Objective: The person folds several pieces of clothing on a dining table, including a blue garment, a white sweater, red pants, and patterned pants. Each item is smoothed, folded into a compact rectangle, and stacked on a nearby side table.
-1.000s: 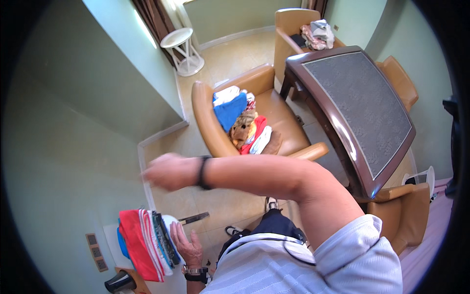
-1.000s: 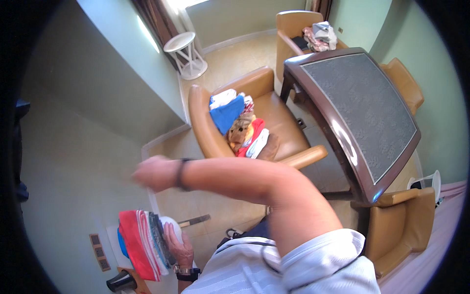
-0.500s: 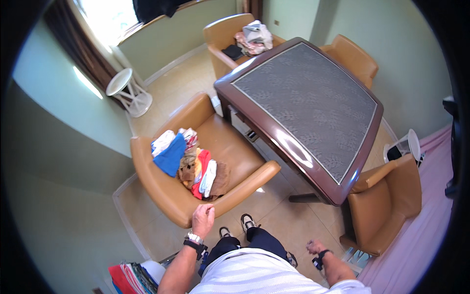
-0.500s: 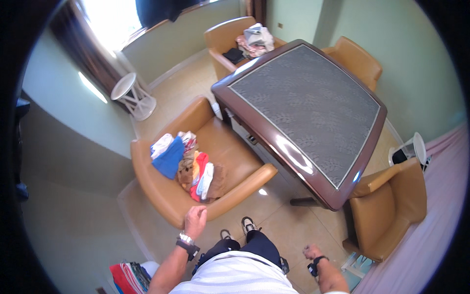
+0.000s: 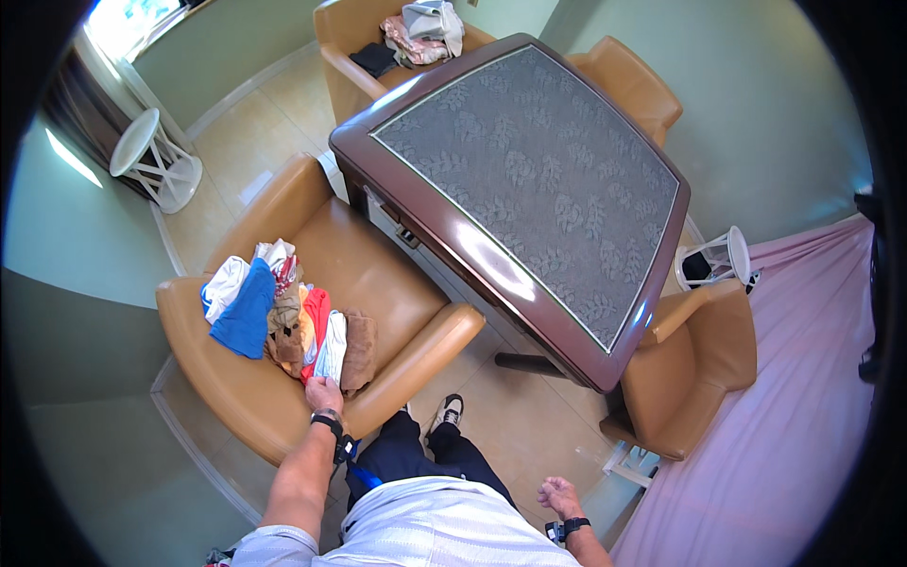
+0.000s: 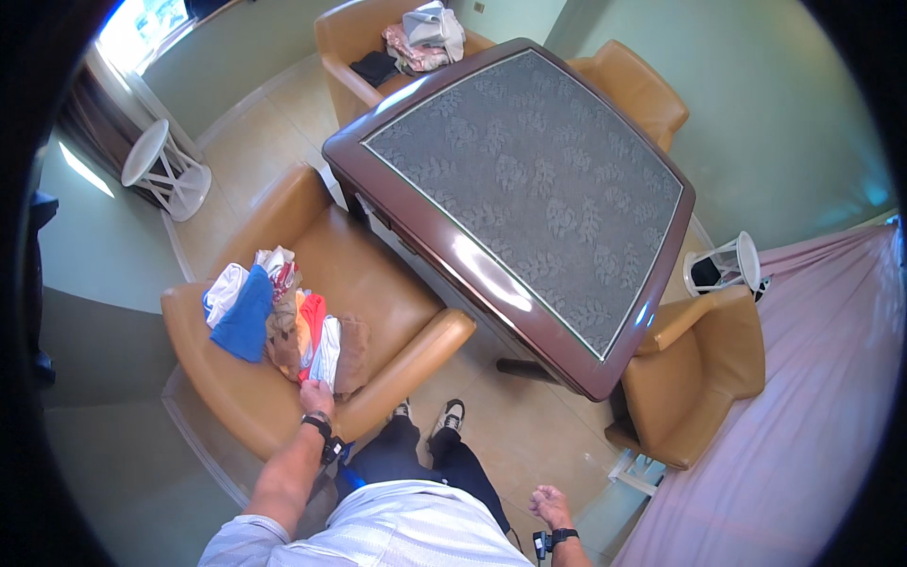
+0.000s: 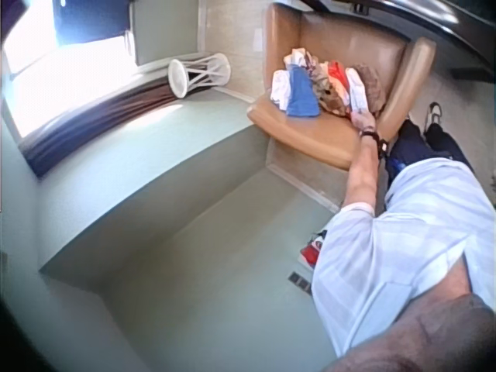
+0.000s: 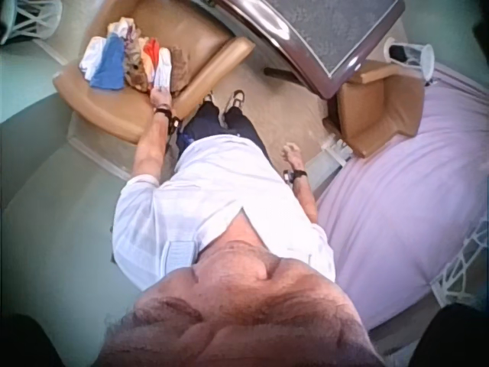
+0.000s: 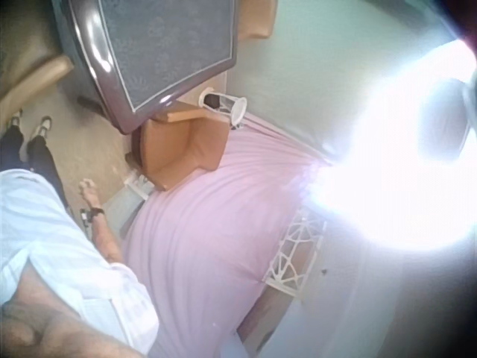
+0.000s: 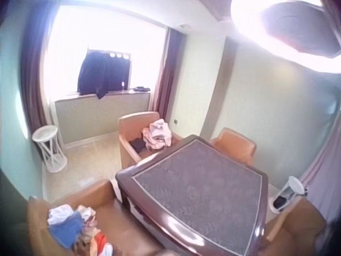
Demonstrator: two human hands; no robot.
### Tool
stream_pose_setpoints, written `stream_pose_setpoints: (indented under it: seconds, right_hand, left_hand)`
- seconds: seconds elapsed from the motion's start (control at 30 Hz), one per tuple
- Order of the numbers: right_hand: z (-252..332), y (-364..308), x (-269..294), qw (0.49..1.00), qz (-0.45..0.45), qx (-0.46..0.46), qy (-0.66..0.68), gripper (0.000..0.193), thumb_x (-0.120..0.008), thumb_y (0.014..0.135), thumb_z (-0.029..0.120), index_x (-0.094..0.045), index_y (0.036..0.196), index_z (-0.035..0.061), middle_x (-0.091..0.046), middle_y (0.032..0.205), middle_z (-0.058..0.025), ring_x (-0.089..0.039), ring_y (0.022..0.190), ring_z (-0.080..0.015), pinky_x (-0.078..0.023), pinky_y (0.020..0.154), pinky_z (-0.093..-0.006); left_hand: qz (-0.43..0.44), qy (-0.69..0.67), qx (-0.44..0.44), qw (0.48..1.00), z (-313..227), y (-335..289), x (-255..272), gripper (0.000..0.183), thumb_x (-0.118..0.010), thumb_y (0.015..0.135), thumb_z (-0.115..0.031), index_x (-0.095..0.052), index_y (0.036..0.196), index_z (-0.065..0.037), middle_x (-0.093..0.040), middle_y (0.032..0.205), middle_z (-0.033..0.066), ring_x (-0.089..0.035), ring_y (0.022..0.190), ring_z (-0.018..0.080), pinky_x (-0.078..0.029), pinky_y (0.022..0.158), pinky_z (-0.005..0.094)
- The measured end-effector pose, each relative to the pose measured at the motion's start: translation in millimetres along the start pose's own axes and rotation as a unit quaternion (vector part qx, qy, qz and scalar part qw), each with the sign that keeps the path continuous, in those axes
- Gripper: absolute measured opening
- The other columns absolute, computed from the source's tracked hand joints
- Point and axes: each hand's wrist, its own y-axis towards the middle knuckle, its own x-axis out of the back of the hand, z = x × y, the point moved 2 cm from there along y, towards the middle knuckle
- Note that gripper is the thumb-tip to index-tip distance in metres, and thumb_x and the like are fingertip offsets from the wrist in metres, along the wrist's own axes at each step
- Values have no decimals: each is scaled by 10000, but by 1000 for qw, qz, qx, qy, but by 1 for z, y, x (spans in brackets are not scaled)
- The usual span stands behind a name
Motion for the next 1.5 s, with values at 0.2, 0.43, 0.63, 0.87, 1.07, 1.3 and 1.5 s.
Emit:
stream_pose_setpoints:
  seconds: [0.2, 0.43, 0.63, 0.87, 1.07, 1.3, 1.5]
  right_hand:
    - [8, -12, -20, 1000, 2, -14, 20, 355, -662, 1018, 173, -611, 1322, -4, -742, 1033, -116, -732, 786, -193, -603, 659, -320]
    - [19, -16, -24, 999, 8, -14, 38, 336, -661, 1022, 166, -606, 1308, -2, -738, 1009, -100, -727, 783, -188, -602, 660, -320]
    - [29, -11, -12, 1000, 2, 1, 30, 342, -659, 1025, 166, -598, 1315, -4, -729, 982, -86, -715, 775, -175, -595, 658, -314]
    - [34, 20, -4, 998, 19, 15, 54, 326, -676, 1014, 175, -615, 1291, 15, -729, 973, -77, -713, 774, -168, -591, 658, -311]
    - [35, 74, 16, 995, 67, 18, 67, 210, -677, 1007, 174, -676, 1180, 53, -705, 890, -40, -690, 725, -154, -573, 635, -308]
    - [33, 151, 90, 982, 113, 32, 145, 188, -735, 996, 193, -698, 1131, 67, -684, 844, -23, -671, 691, -155, -553, 609, -312]
    - [7, 241, 136, 945, 208, 116, 226, 247, -778, 928, 116, -692, 1145, 33, -730, 911, -63, -703, 729, -196, -588, 651, -349]
  left_hand:
    - [53, 28, -3, 998, -22, 7, 17, 228, -802, 845, -195, -705, 965, -27, -717, 1005, 221, -687, 1021, 418, -548, 941, 498]
    - [36, 67, -40, 996, -26, 11, 18, 203, -785, 848, -189, -739, 969, -32, -732, 1005, 265, -707, 989, 446, -562, 917, 519]
    - [79, 99, 17, 992, -8, 34, 4, 250, -621, 932, -167, -748, 1009, 34, -743, 1031, 311, -724, 1040, 465, -567, 927, 533]
    - [144, -264, 265, 916, -23, 30, 31, 145, -517, 965, -81, -640, 897, -42, -599, 692, 62, -601, 558, 164, -437, 400, 329]
    - [162, -403, 268, 860, -49, 39, 86, 129, -624, 990, -111, -629, 1111, -69, -581, 877, 40, -544, 672, 160, -488, 535, 331]
    - [-36, -397, 131, 908, -133, 30, 203, 69, -576, 990, -148, -584, 948, -93, -532, 691, -5, -495, 499, 102, -435, 413, 255]
    - [-113, -396, -19, 911, -235, -25, 289, 156, -593, 1078, -235, -612, 1004, -98, -522, 703, -34, -483, 548, 45, -436, 455, 217]
